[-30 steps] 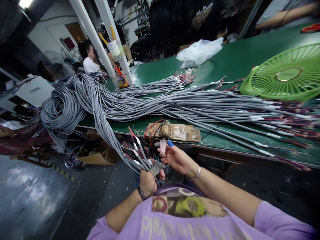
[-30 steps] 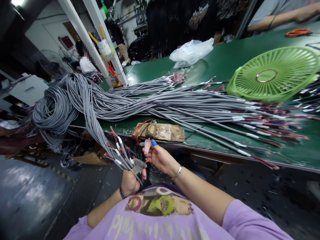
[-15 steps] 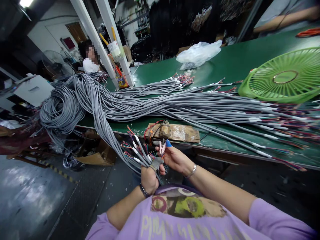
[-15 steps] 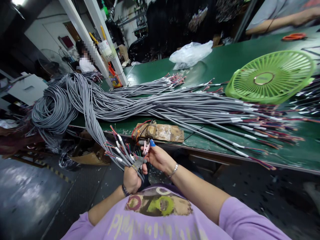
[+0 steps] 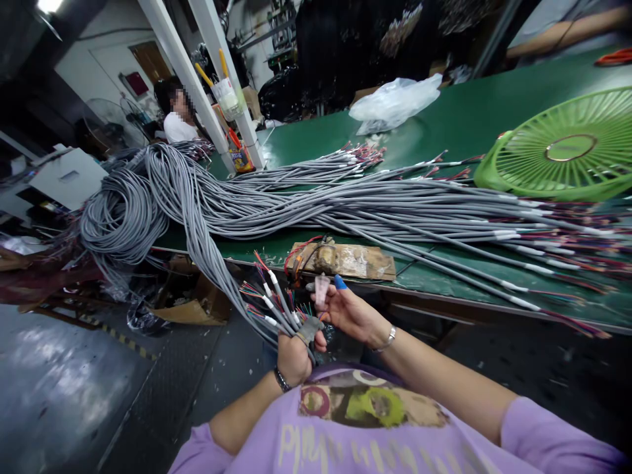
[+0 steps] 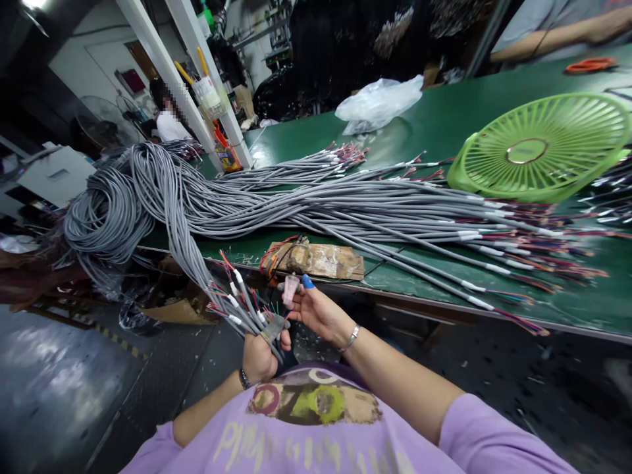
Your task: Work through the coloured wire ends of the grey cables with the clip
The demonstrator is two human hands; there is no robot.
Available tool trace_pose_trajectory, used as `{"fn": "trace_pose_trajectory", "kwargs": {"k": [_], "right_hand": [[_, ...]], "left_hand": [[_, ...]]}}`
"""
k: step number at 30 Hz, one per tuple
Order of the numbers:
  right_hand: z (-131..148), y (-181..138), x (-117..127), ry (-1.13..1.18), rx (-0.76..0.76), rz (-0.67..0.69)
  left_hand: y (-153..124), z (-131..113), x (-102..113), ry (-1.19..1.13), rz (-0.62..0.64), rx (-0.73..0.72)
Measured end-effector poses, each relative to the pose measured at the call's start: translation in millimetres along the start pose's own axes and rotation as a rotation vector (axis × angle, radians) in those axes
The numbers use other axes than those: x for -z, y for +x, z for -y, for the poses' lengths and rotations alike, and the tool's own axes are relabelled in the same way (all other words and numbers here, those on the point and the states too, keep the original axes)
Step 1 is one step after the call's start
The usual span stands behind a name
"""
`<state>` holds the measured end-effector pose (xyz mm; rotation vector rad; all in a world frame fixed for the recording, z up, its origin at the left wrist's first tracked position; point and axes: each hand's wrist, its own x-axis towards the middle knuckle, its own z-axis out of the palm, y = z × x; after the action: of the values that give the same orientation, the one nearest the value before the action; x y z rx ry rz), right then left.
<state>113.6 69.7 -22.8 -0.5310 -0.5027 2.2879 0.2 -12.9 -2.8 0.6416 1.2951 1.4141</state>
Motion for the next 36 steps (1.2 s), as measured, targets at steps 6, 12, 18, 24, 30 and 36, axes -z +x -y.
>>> {"fn": "trace_pose_trajectory", "kwargs": {"k": [6,12,18,24,30,36], "right_hand": [[14,-15,5,-0.309,-0.166,0.094],[22,-23,-8,-0.571,-0.149,0.073],[22,-15,-3,-0.405,-0.159,0.045],[12,4,-5,-0.283,0.043,-0.016],[5,7,-10,-0.179,0.098,-0.096],[1,10,-8,-0.123,0.127,-0.131]], "left_hand": [[-4,11,14,0.082,0.06,-0.057],[-2,21,22,0.201,0.112,-0.095],[-5,9,15,0.044,0.07,-0.04],[3,-11,2,-0.047,0.039,0.008],[9,-11,-5,-0.077,0.018,0.046],[10,-3,-5,-0.04,0.026,0.056]]}}
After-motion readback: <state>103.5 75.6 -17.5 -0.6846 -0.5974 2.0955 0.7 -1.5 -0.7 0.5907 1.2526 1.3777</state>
